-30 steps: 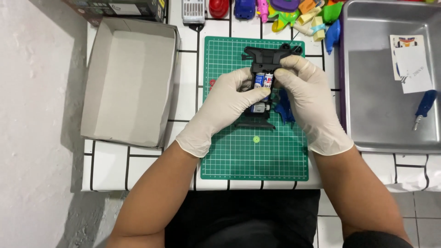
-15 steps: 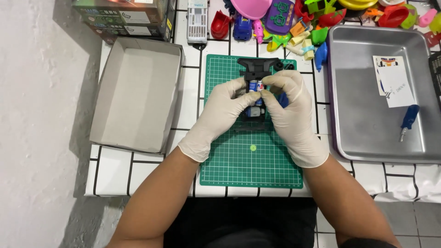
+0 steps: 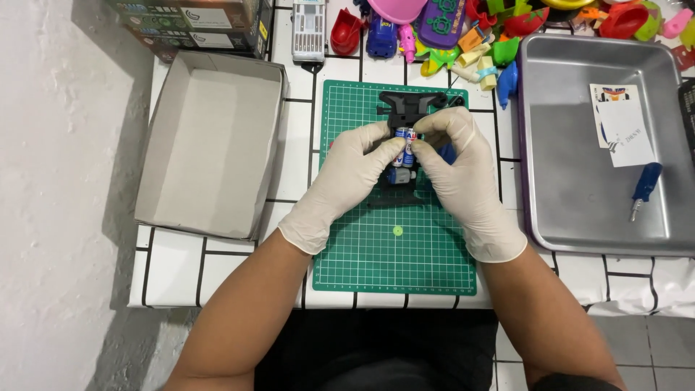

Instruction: Assembling a mini 4WD toy car by installing the motor and batteries into the chassis on a cutting mat.

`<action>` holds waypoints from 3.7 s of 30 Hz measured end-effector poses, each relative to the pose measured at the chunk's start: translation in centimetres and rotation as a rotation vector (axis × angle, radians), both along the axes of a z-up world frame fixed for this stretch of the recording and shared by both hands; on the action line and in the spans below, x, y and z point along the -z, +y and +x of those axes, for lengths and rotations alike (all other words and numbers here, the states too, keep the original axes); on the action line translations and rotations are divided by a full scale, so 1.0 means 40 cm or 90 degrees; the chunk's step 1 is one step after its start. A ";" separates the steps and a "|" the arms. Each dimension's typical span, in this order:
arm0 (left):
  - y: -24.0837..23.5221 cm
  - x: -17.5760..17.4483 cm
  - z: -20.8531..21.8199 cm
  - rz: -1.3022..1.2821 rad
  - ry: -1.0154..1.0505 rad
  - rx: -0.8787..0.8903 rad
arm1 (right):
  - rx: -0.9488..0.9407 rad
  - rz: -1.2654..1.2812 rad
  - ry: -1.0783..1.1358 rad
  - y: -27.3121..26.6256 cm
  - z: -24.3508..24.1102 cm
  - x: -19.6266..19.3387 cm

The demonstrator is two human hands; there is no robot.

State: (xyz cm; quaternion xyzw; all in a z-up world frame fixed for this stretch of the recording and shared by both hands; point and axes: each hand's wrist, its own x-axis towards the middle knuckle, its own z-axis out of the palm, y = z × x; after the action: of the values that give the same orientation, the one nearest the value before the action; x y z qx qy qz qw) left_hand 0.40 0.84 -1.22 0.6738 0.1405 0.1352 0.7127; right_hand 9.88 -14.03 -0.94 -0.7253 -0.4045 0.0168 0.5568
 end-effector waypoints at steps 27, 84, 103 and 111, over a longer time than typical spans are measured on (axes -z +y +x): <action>-0.008 -0.024 -0.002 -0.005 0.030 -0.031 | 0.033 0.039 -0.042 0.008 -0.038 -0.013; 0.034 0.076 0.027 -0.053 -0.006 -0.112 | -0.011 0.132 0.502 0.009 0.016 0.003; 0.038 0.052 0.016 -0.032 -0.019 -0.146 | -0.169 0.276 0.724 -0.037 0.093 -0.003; 0.063 0.073 0.025 -0.041 -0.111 -0.246 | -0.299 0.331 0.719 -0.074 0.090 -0.040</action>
State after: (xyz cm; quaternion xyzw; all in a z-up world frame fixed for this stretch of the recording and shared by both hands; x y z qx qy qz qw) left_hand 1.38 3.38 -4.14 0.5972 0.2092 0.3224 0.7040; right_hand 13.47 -16.99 0.67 -0.3398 -0.1889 0.4171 0.8215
